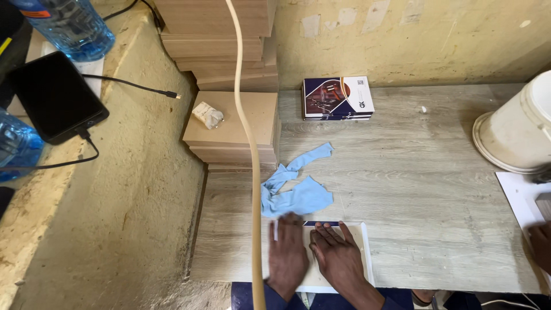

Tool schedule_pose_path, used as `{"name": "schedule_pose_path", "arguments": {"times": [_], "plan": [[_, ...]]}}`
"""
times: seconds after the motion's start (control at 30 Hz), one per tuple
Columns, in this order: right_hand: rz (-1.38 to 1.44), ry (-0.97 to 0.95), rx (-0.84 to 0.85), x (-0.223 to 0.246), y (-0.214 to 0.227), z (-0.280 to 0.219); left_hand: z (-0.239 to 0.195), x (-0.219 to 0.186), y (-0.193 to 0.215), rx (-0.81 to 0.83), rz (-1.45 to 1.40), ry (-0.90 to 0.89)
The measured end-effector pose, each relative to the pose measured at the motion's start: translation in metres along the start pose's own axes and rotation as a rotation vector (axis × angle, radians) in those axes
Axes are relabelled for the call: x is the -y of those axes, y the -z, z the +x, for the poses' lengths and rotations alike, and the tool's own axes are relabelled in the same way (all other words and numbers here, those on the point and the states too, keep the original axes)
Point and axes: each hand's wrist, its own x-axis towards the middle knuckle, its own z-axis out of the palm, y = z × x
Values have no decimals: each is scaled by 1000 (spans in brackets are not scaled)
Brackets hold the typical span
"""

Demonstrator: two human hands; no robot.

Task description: The person wipes the surface of a white rectangular frame with a blue cloth. They then place the frame on a stack of similar frames and repeat the process with another frame.

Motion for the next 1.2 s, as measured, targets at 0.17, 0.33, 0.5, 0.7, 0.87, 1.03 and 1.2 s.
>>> {"name": "schedule_pose_path", "arguments": {"times": [0.17,0.33,0.5,0.7,0.87,1.03,1.2], "plan": [[128,-63,178,-26,9,14,-7,-10,2,-137,-249,-137],[-326,-87,-3,-6,-1,-11,-6,-17,-7,-160,-131,-84],[-241,-86,65,-22,5,-12,-3,-20,-1,-124,-101,-55],[-319,-71,34,-21,2,-12,-2,-20,-7,-156,-168,-26],[-37,-20,259,-47,17,82,-1,-21,0,-217,-171,-22],[665,145,533,-70,15,105,-3,-22,-1,-269,-174,-12],[690,-26,520,-162,29,55,-1,-21,0,-244,-173,-14]]}}
